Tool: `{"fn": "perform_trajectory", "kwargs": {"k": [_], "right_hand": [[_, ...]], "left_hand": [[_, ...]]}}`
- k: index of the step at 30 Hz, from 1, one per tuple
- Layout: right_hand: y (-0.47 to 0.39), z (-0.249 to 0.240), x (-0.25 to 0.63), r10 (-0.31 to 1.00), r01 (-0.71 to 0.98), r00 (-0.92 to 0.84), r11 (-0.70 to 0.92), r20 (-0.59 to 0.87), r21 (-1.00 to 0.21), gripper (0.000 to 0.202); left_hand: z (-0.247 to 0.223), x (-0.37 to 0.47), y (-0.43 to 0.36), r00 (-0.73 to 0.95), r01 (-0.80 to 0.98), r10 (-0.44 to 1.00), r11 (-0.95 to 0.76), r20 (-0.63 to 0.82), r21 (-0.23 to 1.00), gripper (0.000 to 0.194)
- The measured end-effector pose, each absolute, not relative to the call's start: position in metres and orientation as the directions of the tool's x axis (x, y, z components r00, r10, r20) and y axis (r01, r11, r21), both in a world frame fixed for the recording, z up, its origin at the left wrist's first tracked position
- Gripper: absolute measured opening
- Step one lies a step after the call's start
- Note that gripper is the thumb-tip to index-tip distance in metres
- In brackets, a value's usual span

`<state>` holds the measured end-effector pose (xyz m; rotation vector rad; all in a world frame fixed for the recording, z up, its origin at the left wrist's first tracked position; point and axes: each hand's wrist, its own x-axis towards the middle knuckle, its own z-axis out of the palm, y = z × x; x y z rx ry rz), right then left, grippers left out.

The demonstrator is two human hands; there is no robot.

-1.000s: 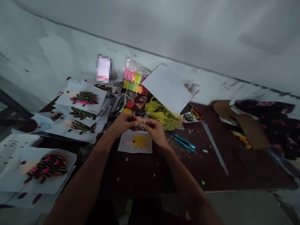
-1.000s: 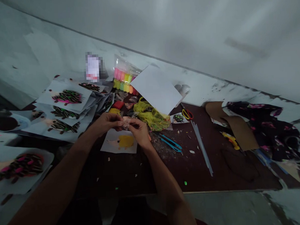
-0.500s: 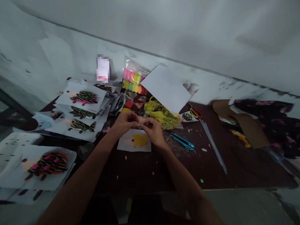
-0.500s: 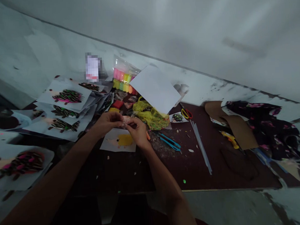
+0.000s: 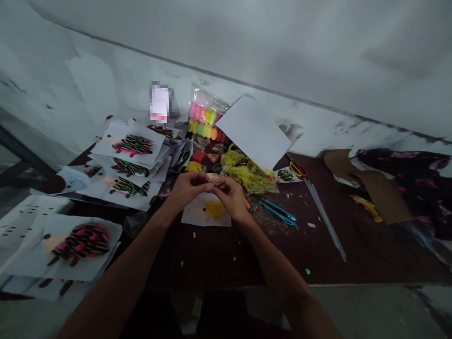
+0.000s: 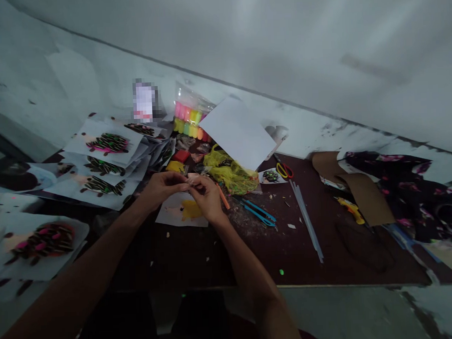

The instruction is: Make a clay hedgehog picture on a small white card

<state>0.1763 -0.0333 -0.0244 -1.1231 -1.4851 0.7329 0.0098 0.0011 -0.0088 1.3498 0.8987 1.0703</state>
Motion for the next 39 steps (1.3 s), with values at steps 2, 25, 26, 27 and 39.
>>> {"fn": "perform_trajectory", "kwargs": {"k": [2,25,26,27,39], "right_hand": [[-0.033,-0.025,0.175,0.934,0.237,0.014,0.343,0.357,-0.909,0.010],[-0.036,-0.018,0.176,0.913,0.249,0.045,0.383,0.405,-0.890,0.014],[-0.037,-0.018,0.176,0.908,0.279,0.033,0.394,0.418,-0.876,0.013],[-0.037,-0.018,0.175,0.905,0.300,0.015,0.403,0.426,-0.865,0.012],[-0.046,0.000,0.176,0.839,0.555,-0.100,0.493,0.534,-0.670,0.008]], "left_hand": [[-0.009,0.011,0.001,0.283,-0.049,0.953,-0.094,0.104,0.994,0.021],[-0.015,0.006,0.001,0.387,-0.411,0.915,0.283,-0.115,0.867,0.028],[-0.015,0.005,0.001,0.379,-0.388,0.919,0.266,-0.110,0.883,0.027],[-0.015,0.005,0.001,0.371,-0.368,0.922,0.254,-0.109,0.895,0.027],[-0.011,0.008,-0.003,0.324,-0.254,0.945,0.133,-0.046,0.958,0.032]]}}
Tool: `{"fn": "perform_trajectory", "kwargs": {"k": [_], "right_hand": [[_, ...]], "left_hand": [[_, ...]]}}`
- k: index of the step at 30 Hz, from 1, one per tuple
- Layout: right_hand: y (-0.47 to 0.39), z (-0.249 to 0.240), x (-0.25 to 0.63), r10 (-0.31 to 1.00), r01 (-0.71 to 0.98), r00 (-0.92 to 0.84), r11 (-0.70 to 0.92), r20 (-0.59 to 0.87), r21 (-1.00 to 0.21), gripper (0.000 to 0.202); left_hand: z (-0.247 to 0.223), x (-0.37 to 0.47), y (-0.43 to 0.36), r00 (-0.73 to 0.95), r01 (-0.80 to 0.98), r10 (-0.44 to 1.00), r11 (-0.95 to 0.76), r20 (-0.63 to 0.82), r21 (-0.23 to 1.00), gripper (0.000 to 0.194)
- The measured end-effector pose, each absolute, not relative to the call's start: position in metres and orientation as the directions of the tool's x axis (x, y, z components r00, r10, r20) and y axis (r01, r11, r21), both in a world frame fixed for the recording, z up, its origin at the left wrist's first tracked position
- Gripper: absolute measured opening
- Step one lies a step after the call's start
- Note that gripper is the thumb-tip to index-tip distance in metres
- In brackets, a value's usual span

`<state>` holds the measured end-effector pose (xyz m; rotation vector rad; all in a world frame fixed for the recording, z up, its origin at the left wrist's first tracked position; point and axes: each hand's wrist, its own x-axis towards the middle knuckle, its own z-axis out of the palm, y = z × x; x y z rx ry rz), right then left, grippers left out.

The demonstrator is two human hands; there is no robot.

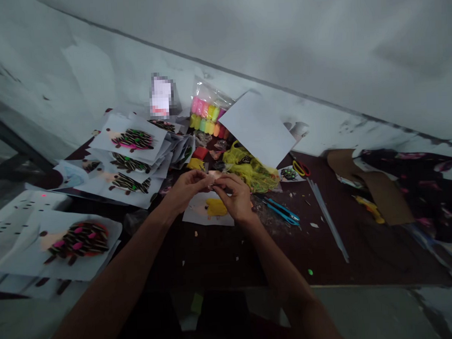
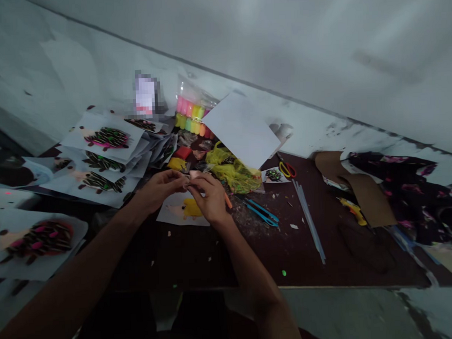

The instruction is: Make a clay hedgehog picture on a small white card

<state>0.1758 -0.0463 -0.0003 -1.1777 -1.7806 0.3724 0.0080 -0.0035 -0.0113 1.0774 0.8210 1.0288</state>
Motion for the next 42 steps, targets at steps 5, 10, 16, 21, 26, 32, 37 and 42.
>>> {"fn": "perform_trajectory", "kwargs": {"k": [5,10,16,21,26,32,37,42], "right_hand": [[-0.048,-0.001,0.173,0.815,0.577,-0.135,0.527,0.564,-0.624,0.010],[-0.049,-0.001,0.172,0.826,0.617,-0.146,0.507,0.545,-0.602,0.011],[-0.048,0.003,0.174,0.827,0.638,-0.151,0.500,0.541,-0.586,0.011],[-0.047,0.006,0.177,0.839,0.600,-0.166,0.503,0.518,-0.622,0.012],[-0.049,0.008,0.177,0.812,0.681,-0.142,0.495,0.567,-0.539,0.011],[-0.051,0.008,0.172,0.847,0.628,-0.090,0.456,0.523,-0.631,0.014],[-0.044,0.002,0.176,0.902,0.427,-0.017,0.398,0.432,-0.812,0.020],[-0.036,-0.001,0.184,0.963,0.195,-0.070,0.269,0.260,-0.943,0.030]], "left_hand": [[-0.013,0.008,-0.003,0.256,-0.308,0.966,0.114,-0.033,0.944,0.038],[-0.017,0.009,-0.002,0.235,-0.366,0.969,0.160,-0.075,0.917,0.038],[-0.017,0.008,-0.002,0.265,-0.350,0.960,0.183,-0.090,0.919,0.035],[-0.016,0.008,-0.002,0.303,-0.358,0.949,0.193,-0.082,0.914,0.038],[-0.015,0.008,-0.002,0.344,-0.299,0.938,0.160,-0.051,0.941,0.041],[-0.010,0.006,-0.004,0.355,-0.248,0.934,0.133,-0.038,0.959,0.041],[-0.008,0.005,-0.003,0.360,-0.269,0.931,0.160,-0.055,0.950,0.040],[-0.006,0.003,-0.003,0.354,-0.273,0.933,0.172,-0.068,0.946,0.034]]}}
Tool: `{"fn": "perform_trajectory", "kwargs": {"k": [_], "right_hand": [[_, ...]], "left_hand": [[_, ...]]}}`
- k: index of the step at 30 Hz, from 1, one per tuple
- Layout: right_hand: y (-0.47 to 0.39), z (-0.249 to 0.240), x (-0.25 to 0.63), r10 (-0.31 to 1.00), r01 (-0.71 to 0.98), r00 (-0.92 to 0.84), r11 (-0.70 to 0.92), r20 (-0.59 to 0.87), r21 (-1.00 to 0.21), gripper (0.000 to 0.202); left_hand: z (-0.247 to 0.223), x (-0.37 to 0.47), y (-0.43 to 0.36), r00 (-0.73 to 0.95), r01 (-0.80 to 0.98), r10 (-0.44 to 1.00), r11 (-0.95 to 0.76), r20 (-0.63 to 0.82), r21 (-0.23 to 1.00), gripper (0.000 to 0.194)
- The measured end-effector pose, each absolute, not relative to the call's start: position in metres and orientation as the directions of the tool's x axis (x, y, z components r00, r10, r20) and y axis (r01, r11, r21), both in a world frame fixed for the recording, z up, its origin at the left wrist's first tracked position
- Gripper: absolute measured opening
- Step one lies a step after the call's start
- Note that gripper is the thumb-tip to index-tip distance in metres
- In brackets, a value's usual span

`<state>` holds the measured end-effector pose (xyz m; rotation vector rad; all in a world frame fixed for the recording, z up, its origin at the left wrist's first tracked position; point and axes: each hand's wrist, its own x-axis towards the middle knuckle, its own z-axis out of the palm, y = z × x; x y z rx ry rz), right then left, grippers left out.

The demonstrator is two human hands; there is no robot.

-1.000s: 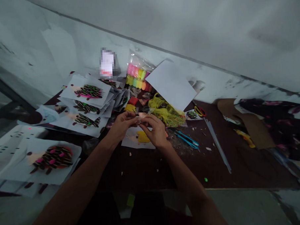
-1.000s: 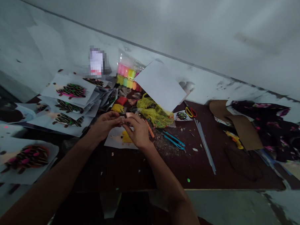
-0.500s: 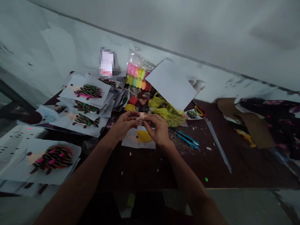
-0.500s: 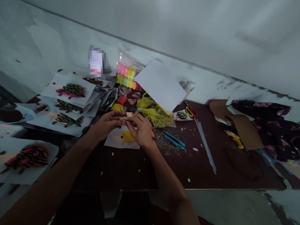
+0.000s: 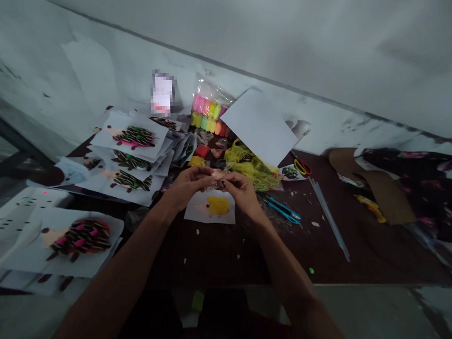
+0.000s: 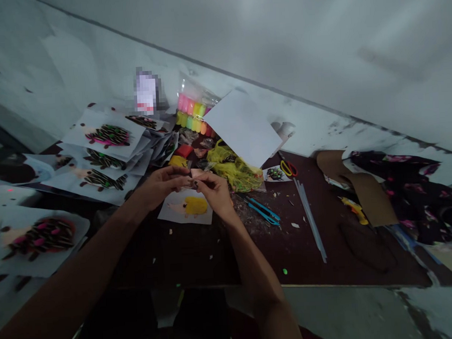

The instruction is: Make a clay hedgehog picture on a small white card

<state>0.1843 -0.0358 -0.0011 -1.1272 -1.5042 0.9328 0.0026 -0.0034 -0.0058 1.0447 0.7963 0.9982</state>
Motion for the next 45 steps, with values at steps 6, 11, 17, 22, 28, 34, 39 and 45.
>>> {"fn": "perform_trajectory", "kwargs": {"k": [6,11,17,22,28,34,39,45], "right_hand": [[-0.035,0.000,0.186,0.966,0.152,-0.087,0.252,0.241,-0.956,0.031],[-0.038,-0.001,0.182,0.963,0.248,-0.046,0.270,0.267,-0.930,0.033],[-0.044,0.003,0.177,0.907,0.345,0.017,0.390,0.422,-0.854,0.020],[-0.045,0.006,0.179,0.907,0.448,-0.069,0.401,0.416,-0.799,0.013],[-0.047,0.005,0.180,0.884,0.721,-0.187,0.420,0.429,-0.551,0.016],[-0.051,0.005,0.182,0.862,0.706,-0.247,0.472,0.442,-0.528,0.017],[-0.057,0.006,0.185,0.889,0.684,-0.242,0.441,0.389,-0.581,0.014],[-0.064,0.000,0.177,0.894,0.869,-0.190,0.346,0.407,-0.354,0.010]], "left_hand": [[-0.007,0.000,-0.005,0.434,-0.314,0.900,0.198,-0.046,0.929,0.039],[-0.009,0.001,-0.004,0.355,-0.282,0.934,0.155,-0.047,0.947,0.036],[-0.007,0.000,-0.004,0.322,-0.241,0.945,0.139,-0.056,0.960,0.037],[-0.010,0.001,-0.004,0.385,-0.199,0.923,0.085,-0.002,0.976,0.037],[-0.014,0.001,-0.001,0.412,-0.141,0.909,-0.007,0.065,0.990,0.032],[-0.013,0.000,-0.001,0.472,-0.096,0.878,-0.033,0.075,0.995,0.028],[-0.014,0.004,-0.003,0.505,-0.098,0.852,-0.102,0.138,0.990,0.023],[-0.012,0.007,-0.006,0.563,-0.077,0.812,-0.133,0.153,0.988,0.021]]}}
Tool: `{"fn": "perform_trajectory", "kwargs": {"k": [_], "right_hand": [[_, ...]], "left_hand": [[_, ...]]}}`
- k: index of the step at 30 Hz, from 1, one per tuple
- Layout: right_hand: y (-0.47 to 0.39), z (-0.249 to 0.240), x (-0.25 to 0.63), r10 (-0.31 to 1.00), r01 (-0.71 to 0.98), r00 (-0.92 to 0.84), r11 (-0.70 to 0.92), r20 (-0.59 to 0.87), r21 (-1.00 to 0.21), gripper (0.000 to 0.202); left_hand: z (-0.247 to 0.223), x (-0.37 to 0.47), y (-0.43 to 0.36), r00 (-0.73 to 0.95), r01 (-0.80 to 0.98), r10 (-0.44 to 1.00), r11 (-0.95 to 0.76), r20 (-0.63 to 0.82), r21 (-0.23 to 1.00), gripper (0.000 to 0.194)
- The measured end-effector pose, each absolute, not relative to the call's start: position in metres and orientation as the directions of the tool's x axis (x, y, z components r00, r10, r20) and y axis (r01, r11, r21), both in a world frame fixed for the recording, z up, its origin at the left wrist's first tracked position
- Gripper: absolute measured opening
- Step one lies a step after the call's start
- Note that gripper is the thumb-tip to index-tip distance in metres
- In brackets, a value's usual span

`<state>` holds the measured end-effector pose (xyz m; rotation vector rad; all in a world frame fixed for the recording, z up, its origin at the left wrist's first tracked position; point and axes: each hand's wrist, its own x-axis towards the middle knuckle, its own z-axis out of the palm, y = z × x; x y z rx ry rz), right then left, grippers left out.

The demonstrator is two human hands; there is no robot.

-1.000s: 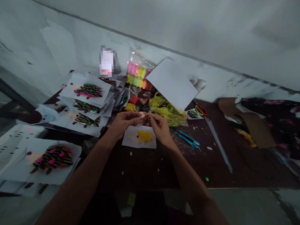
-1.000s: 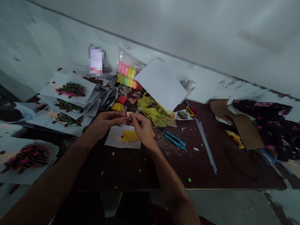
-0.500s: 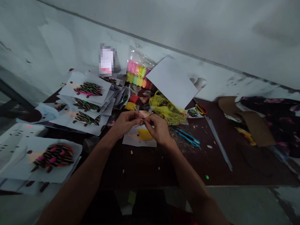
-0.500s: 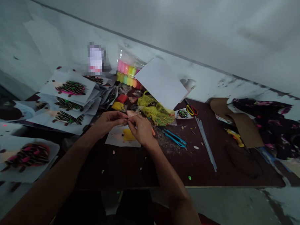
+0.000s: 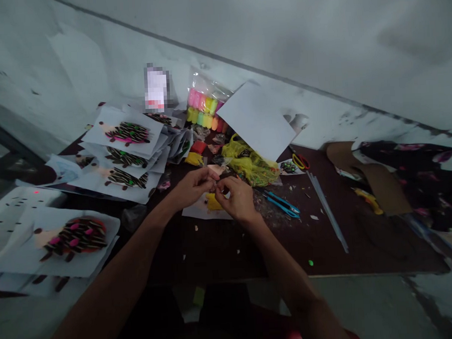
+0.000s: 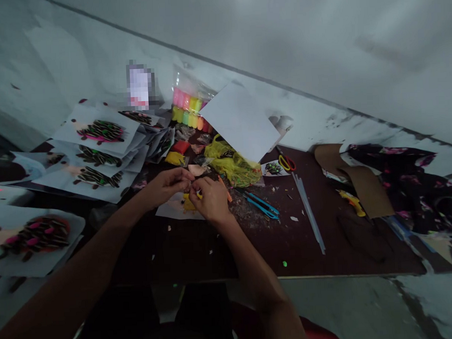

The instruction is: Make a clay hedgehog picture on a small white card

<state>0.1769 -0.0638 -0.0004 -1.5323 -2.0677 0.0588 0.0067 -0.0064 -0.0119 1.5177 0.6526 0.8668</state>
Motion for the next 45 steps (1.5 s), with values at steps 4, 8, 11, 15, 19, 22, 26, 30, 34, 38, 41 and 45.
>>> {"fn": "perform_trajectory", "kwargs": {"k": [4,8,11,15,19,22,26,30,34,38,41,45], "right_hand": [[-0.065,-0.001,0.171,0.870,0.909,-0.191,0.332,0.455,-0.253,0.012],[-0.064,-0.001,0.171,0.871,0.871,-0.134,0.331,0.473,-0.362,0.015],[-0.063,-0.002,0.175,0.879,0.782,-0.047,0.327,0.474,-0.530,0.016],[-0.060,0.000,0.183,0.947,0.512,0.080,0.229,0.311,-0.828,0.015],[-0.057,0.007,0.190,0.986,0.271,0.011,0.158,0.167,-0.950,0.016],[-0.056,0.009,0.192,0.991,0.222,-0.028,0.135,0.132,-0.966,0.013],[-0.055,0.007,0.192,0.995,0.202,-0.065,0.082,0.071,-0.976,0.014],[-0.055,0.002,0.191,0.996,0.208,-0.044,0.090,0.083,-0.974,0.021],[-0.056,-0.003,0.185,0.989,0.201,0.005,0.142,0.146,-0.969,0.024],[-0.058,-0.006,0.181,0.985,0.228,0.029,0.160,0.170,-0.961,0.032],[-0.057,-0.007,0.180,0.985,0.221,0.035,0.159,0.170,-0.962,0.034],[-0.055,-0.007,0.182,0.990,0.164,0.030,0.132,0.139,-0.978,0.034]], "left_hand": [[-0.011,0.008,-0.007,0.547,-0.074,0.830,-0.076,0.104,0.994,0.018],[-0.009,0.008,-0.007,0.502,-0.084,0.864,0.000,0.042,0.997,0.020],[-0.007,0.006,-0.007,0.474,-0.081,0.880,0.020,0.021,0.996,0.020],[-0.007,0.001,-0.005,0.400,-0.121,0.917,0.055,-0.002,0.991,0.023],[-0.007,0.000,-0.003,0.362,-0.154,0.932,0.069,-0.009,0.986,0.026],[-0.007,0.001,-0.003,0.352,-0.147,0.936,0.052,0.003,0.988,0.026],[-0.005,0.001,-0.002,0.322,-0.117,0.947,0.040,0.000,0.992,0.029],[0.000,0.000,-0.005,0.379,-0.073,0.925,0.025,0.005,0.997,0.032],[0.007,-0.001,-0.013,0.532,0.042,0.841,0.090,-0.098,0.995,0.036],[0.009,0.002,-0.017,0.602,0.037,0.789,0.125,-0.122,0.991,0.037],[0.007,0.002,-0.016,0.596,0.017,0.797,0.115,-0.103,0.993,0.032],[0.007,0.000,-0.015,0.600,-0.006,0.796,0.109,-0.083,0.994,0.029]]}}
